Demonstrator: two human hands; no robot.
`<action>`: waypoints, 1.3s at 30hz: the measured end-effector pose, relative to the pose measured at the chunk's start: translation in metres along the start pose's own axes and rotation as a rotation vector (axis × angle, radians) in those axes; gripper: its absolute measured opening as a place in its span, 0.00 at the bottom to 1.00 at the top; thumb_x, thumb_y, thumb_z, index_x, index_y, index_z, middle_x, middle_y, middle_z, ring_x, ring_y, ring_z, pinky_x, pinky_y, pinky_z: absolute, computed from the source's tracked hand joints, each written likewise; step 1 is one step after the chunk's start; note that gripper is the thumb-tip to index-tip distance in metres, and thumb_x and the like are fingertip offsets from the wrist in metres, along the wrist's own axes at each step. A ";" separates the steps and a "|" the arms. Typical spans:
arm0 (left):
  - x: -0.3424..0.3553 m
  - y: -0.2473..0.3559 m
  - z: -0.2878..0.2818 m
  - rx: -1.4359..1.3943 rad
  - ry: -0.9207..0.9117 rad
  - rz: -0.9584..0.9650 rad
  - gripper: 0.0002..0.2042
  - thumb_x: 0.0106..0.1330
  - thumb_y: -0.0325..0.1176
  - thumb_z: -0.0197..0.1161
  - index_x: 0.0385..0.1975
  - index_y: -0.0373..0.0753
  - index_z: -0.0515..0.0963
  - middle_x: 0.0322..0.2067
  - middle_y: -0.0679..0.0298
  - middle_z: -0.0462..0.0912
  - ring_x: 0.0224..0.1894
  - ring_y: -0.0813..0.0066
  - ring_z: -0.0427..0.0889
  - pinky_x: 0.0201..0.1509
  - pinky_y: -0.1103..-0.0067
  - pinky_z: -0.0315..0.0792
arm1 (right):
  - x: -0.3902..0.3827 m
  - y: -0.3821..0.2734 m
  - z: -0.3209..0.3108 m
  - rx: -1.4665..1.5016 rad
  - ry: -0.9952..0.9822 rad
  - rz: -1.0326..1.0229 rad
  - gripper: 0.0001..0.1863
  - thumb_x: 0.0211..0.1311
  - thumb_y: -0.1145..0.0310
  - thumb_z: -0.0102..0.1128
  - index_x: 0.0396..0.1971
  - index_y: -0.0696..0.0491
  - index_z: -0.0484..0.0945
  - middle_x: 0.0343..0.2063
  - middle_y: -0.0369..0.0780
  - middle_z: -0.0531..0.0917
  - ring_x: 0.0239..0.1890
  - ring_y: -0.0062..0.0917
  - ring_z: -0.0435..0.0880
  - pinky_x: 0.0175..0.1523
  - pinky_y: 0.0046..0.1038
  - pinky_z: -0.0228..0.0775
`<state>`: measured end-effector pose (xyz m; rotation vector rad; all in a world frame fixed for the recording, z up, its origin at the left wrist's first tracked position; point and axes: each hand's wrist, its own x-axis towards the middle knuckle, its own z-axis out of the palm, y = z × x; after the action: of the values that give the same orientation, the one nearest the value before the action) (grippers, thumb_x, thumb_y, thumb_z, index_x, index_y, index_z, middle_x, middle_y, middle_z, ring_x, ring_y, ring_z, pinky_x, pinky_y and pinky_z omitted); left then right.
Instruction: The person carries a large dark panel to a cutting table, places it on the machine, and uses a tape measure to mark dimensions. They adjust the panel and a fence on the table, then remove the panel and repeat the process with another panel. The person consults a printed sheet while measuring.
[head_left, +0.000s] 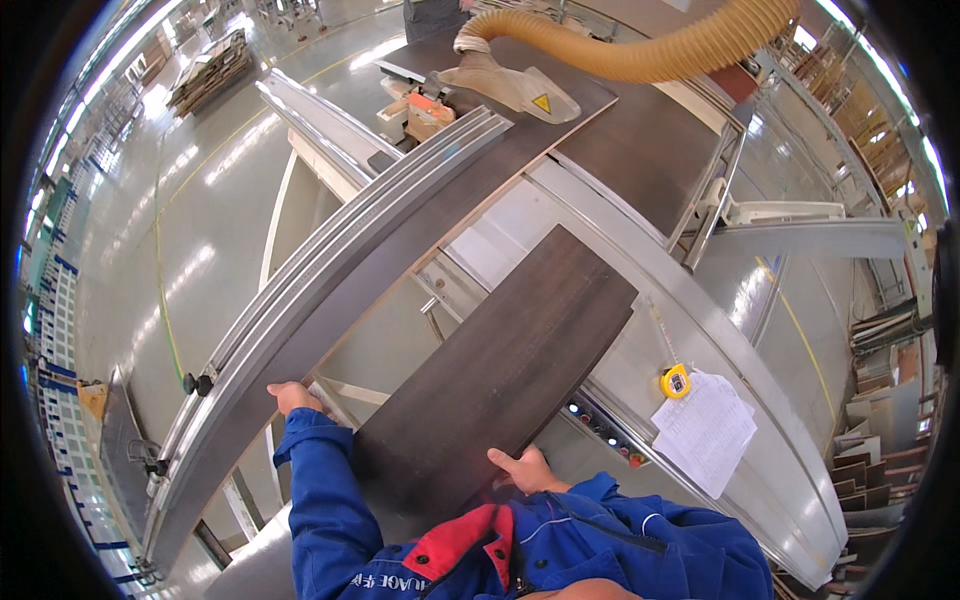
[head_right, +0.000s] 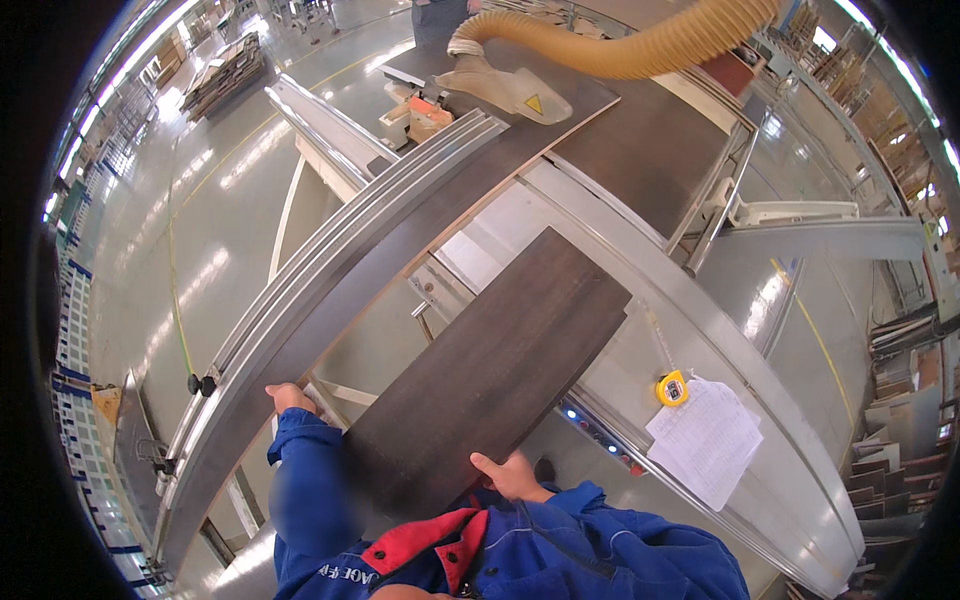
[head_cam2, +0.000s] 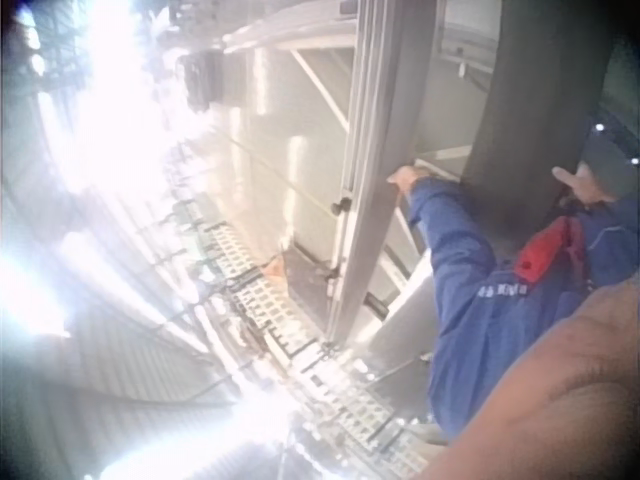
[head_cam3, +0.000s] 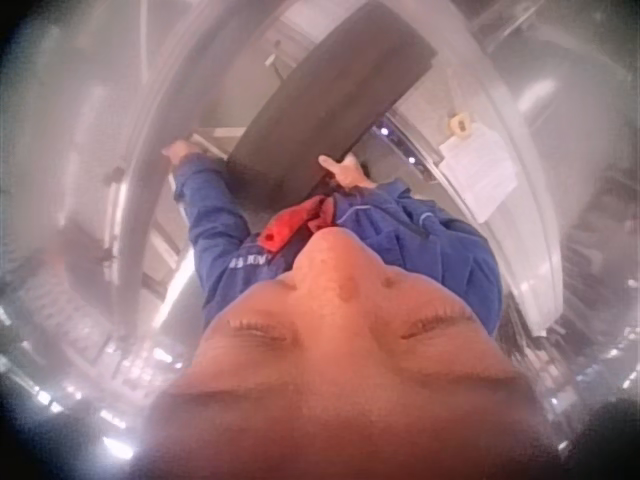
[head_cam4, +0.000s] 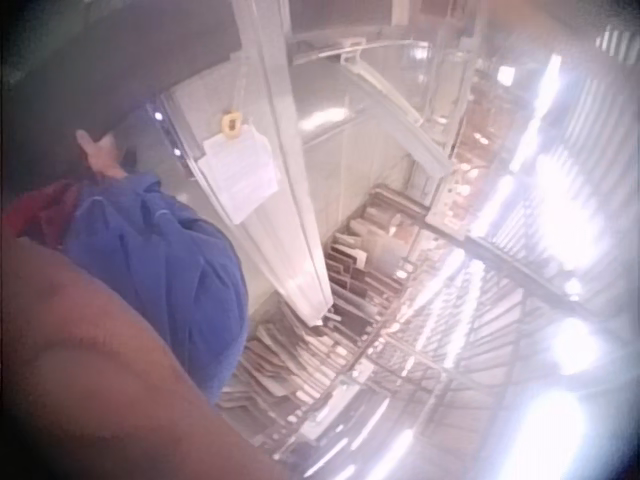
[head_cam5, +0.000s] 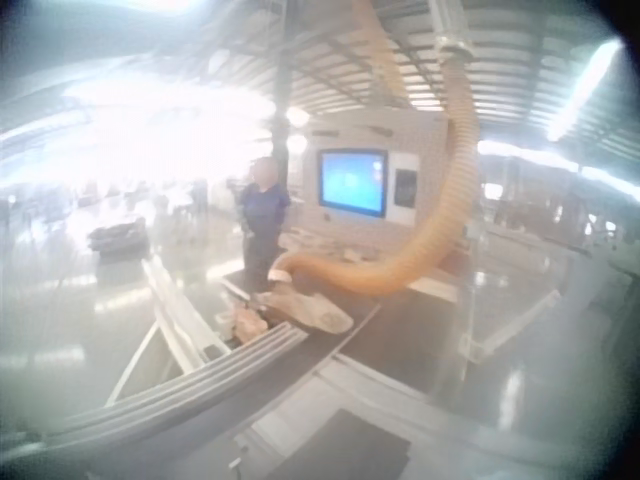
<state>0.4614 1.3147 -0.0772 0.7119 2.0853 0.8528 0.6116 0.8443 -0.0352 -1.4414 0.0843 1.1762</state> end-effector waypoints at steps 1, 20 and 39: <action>-0.001 0.000 0.001 0.040 0.032 0.001 0.45 0.81 0.66 0.39 0.67 0.18 0.71 0.66 0.40 0.78 0.65 0.44 0.79 0.72 0.63 0.72 | 0.001 0.002 0.001 0.031 0.012 0.007 0.24 0.69 0.53 0.75 0.52 0.54 0.79 0.34 0.36 0.86 0.23 0.18 0.80 0.26 0.22 0.72; -0.011 0.007 -0.005 -0.162 -0.080 -0.172 0.48 0.78 0.70 0.41 0.67 0.20 0.70 0.67 0.41 0.77 0.67 0.38 0.77 0.73 0.58 0.71 | -0.021 -0.031 0.020 -0.014 0.075 0.042 0.23 0.68 0.51 0.75 0.52 0.51 0.81 0.41 0.35 0.86 0.34 0.21 0.82 0.35 0.26 0.75; -0.184 -0.096 -0.131 0.684 -0.654 1.395 0.54 0.54 0.47 0.81 0.77 0.27 0.58 0.78 0.37 0.57 0.81 0.41 0.56 0.84 0.59 0.50 | 0.013 -0.023 -0.005 -0.107 -0.290 0.086 0.16 0.72 0.53 0.71 0.41 0.51 0.87 0.27 0.32 0.84 0.24 0.17 0.80 0.29 0.24 0.72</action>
<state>0.4388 1.0816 -0.0061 2.5224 1.0136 0.3607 0.6362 0.8545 -0.0287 -1.3555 -0.1208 1.4685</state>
